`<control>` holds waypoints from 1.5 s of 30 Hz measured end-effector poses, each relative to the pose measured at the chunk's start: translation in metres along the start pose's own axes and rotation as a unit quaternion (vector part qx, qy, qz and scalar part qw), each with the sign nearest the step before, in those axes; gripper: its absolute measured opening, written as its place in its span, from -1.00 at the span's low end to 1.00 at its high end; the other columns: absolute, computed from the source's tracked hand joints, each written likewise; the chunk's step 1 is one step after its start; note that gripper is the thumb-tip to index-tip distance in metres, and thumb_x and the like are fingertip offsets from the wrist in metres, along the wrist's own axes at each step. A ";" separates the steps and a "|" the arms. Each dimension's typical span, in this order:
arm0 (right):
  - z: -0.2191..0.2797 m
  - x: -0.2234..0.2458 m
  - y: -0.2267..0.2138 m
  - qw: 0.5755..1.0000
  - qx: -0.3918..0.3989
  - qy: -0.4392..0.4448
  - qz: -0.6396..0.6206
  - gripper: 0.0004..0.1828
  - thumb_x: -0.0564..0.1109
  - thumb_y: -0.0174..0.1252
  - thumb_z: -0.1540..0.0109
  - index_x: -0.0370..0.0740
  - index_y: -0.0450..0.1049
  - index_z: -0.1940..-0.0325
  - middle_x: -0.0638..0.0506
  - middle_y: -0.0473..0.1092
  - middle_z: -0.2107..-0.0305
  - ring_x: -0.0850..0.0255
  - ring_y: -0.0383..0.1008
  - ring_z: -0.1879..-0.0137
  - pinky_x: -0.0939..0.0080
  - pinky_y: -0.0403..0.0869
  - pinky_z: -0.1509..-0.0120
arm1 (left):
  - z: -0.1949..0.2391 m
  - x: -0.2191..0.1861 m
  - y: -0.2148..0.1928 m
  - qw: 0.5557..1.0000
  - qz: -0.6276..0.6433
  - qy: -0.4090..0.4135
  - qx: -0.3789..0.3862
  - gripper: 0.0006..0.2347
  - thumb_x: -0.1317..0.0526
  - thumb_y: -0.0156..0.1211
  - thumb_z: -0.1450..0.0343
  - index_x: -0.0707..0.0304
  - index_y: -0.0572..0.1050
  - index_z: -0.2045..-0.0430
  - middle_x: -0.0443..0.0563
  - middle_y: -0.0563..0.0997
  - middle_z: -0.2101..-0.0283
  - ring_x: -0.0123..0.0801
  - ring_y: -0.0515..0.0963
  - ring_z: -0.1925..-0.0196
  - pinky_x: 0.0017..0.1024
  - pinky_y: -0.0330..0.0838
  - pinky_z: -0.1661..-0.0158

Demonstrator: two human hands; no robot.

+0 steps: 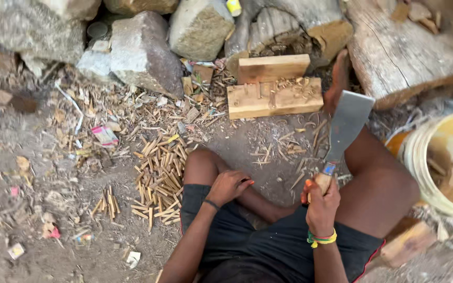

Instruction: The person sits on the ground and uses a chisel to carve a rectangular piece of wood. They repeatedly strike the chisel with a mallet to shape the wood, creating wood shavings that accumulate on the ground.

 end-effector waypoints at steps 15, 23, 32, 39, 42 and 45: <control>-0.004 -0.068 -0.077 0.996 -0.037 0.013 0.077 -0.90 -0.27 0.09 -0.28 -0.35 0.36 0.15 0.03 0.36 0.51 0.34 0.34 0.51 0.31 0.34 0.46 | -0.041 0.040 0.050 0.997 -0.071 0.001 -0.017 -0.87 0.14 0.31 -0.38 0.19 0.63 0.40 0.06 0.69 0.30 -0.05 0.68 0.24 -0.19 0.54 0.21; -0.036 -0.110 -0.091 0.985 -0.061 0.106 0.119 -0.90 -0.23 0.08 -0.25 -0.33 0.41 0.20 0.05 0.35 0.60 0.33 0.31 0.61 0.30 0.28 0.59 | -0.151 0.148 0.036 0.961 -0.214 -0.126 -0.118 -0.61 -0.03 0.40 -0.29 0.13 0.54 0.10 0.04 0.64 0.09 -0.02 0.61 0.04 -0.05 0.39 -0.06; -0.046 -0.145 -0.079 0.949 -0.038 0.205 0.235 -0.85 -0.19 0.23 -0.21 -0.32 0.41 0.28 0.03 0.24 0.75 0.28 0.19 0.70 0.24 0.18 0.64 | -0.202 0.229 0.039 0.946 -0.315 -0.072 -0.037 -0.49 -0.13 0.36 -0.23 0.07 0.51 -0.01 -0.02 0.51 -0.11 -0.10 0.38 -0.23 0.15 0.11 -0.22; -0.079 -0.122 -0.031 0.944 -0.032 0.180 0.274 -0.80 -0.14 0.21 -0.25 -0.32 0.39 0.33 0.08 0.28 0.72 0.34 0.21 0.66 0.29 0.19 0.61 | -0.211 0.209 0.022 0.968 -0.227 -0.078 -0.068 -0.30 -0.17 0.41 -0.20 0.17 0.41 -0.19 0.09 0.50 -0.15 -0.05 0.37 -0.26 0.06 0.07 -0.28; -0.102 -0.128 -0.006 0.952 -0.016 0.162 0.261 -0.82 -0.12 0.20 -0.26 -0.28 0.40 0.29 0.10 0.28 0.69 0.38 0.19 0.65 0.31 0.16 0.61 | -0.228 0.187 0.021 0.970 -0.221 -0.086 -0.047 -0.21 -0.16 0.44 -0.14 0.21 0.37 -0.25 0.11 0.51 -0.10 -0.06 0.39 -0.21 0.05 0.06 -0.27; -0.125 -0.147 0.015 0.957 -0.018 0.153 0.244 -0.82 -0.09 0.21 -0.25 -0.24 0.40 0.26 0.11 0.30 0.66 0.40 0.20 0.65 0.33 0.16 0.62 | -0.235 0.179 0.023 0.974 -0.205 -0.089 -0.038 -0.24 -0.13 0.46 -0.17 0.19 0.39 -0.26 0.08 0.53 -0.07 -0.10 0.42 -0.18 0.02 0.07 -0.29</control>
Point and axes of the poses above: each hand's wrist, its own z-axis away from the middle knuckle, its own y-axis out of the palm, x = y × z, the point moved 4 cm from there along -z, towards the middle knuckle
